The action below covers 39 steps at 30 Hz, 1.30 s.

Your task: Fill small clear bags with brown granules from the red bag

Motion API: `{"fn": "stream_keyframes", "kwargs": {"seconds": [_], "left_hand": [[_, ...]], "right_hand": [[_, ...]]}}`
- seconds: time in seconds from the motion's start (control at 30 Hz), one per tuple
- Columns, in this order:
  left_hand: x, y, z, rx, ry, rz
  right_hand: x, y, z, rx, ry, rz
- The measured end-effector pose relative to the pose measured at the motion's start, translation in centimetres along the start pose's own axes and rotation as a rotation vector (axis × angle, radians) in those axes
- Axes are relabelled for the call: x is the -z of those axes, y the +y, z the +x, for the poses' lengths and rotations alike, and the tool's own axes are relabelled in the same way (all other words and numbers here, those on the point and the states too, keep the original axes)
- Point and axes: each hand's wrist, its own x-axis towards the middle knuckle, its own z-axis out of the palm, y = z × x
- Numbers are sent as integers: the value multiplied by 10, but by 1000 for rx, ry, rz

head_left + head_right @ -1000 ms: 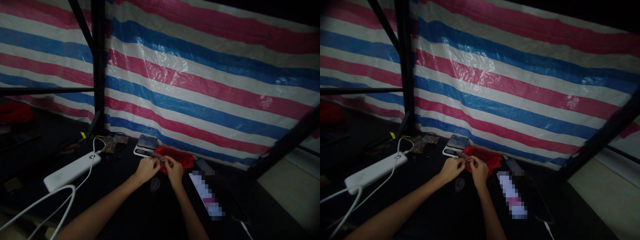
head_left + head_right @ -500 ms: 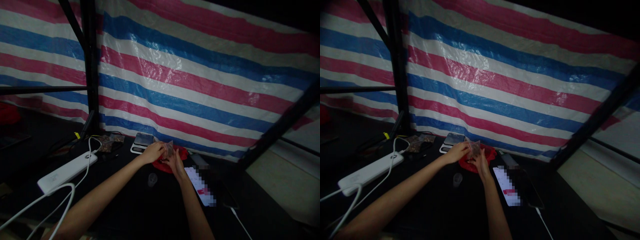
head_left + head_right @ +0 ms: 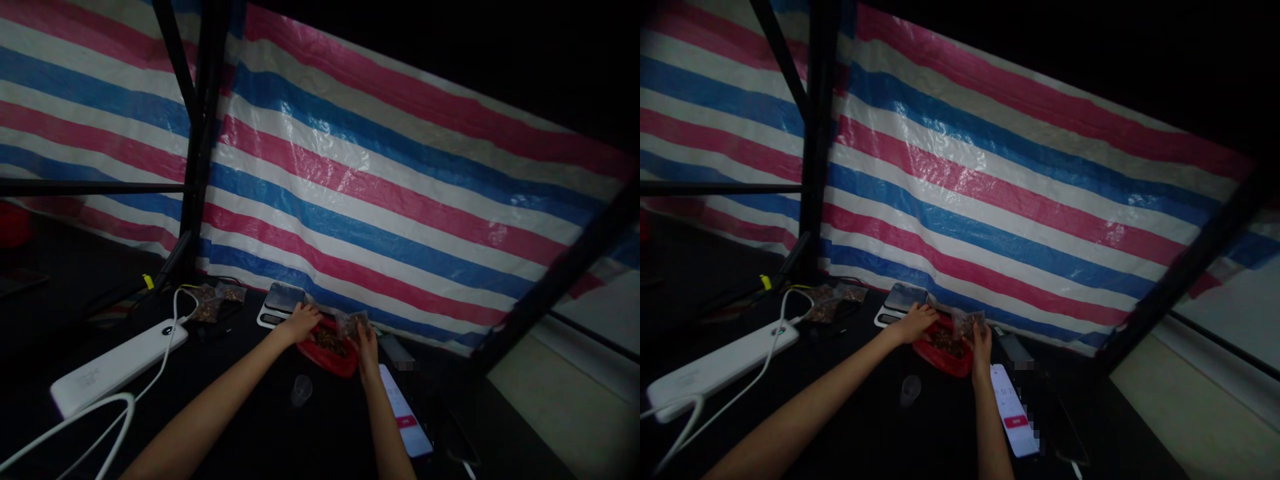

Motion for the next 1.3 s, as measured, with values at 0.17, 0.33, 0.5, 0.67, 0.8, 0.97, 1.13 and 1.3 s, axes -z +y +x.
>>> {"fn": "stream_keyframes", "kwargs": {"seconds": [0.17, 0.33, 0.5, 0.67, 0.8, 0.97, 1.13, 1.3], "left_hand": [[-8, -4, 1, -11, 81, 218], [-14, -4, 1, 7, 159, 281], [-11, -2, -1, 14, 185, 262], [-5, -1, -3, -14, 198, 315], [-6, 0, -2, -15, 245, 310], [-7, 1, -2, 13, 227, 275], [15, -5, -2, 57, 285, 52], [37, -17, -5, 151, 295, -31]], "right_hand": [[-5, 5, 0, 56, -80, -146], [-9, -2, -10, 179, -209, -323], [-10, -10, -16, 335, -217, -474], [-9, -14, -16, 358, -219, -465], [-10, -20, -18, 343, -213, -433], [-13, -27, -21, 372, -211, -409], [-17, -26, -27, 402, -262, -442], [-19, -28, -27, 475, -214, -470]]}}
